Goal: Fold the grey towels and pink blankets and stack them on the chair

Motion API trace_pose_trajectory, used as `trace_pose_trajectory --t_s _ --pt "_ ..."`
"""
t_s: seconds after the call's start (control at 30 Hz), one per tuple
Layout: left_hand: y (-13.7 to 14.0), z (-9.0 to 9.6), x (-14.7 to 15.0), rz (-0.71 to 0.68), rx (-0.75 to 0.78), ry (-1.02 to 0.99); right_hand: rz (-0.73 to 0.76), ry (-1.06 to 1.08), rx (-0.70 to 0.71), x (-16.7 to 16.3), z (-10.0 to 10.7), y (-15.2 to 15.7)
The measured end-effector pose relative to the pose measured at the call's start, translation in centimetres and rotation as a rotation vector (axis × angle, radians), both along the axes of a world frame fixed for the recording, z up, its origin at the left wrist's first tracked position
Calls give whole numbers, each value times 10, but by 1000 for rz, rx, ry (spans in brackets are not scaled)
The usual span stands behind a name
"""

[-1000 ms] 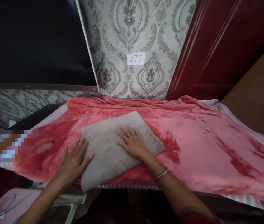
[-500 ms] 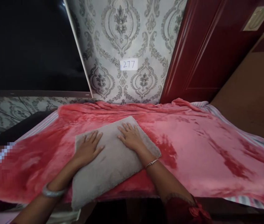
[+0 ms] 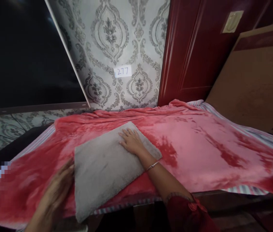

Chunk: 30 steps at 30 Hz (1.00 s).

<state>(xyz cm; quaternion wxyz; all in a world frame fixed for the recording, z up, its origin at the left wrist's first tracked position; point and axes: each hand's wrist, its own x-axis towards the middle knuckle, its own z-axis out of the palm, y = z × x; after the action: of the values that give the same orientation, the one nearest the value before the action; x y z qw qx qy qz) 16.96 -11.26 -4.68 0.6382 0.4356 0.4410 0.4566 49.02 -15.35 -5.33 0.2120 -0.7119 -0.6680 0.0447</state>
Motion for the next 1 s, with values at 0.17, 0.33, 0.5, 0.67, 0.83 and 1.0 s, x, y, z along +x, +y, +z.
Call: trace_pose_trajectory --t_s 0.17,0.33,0.5,0.67,0.83,1.0 --pt "-15 14 1 -59 -272 -217 1 299 55 -1 -2 -25" --pt "-26 14 13 -25 -453 -102 -80 747 378 -19 -24 -97" --pt "-38 24 27 -61 -607 -39 -284 1333 348 -46 -29 -168" --pt "-58 43 37 -61 -528 -155 -200 1784 37 -72 -25 -184" --pt "-97 24 41 -118 -462 -171 -180 2096 185 -90 -23 -162" --pt "-89 -8 24 -69 -511 -251 -462 2055 270 -95 -28 -148"
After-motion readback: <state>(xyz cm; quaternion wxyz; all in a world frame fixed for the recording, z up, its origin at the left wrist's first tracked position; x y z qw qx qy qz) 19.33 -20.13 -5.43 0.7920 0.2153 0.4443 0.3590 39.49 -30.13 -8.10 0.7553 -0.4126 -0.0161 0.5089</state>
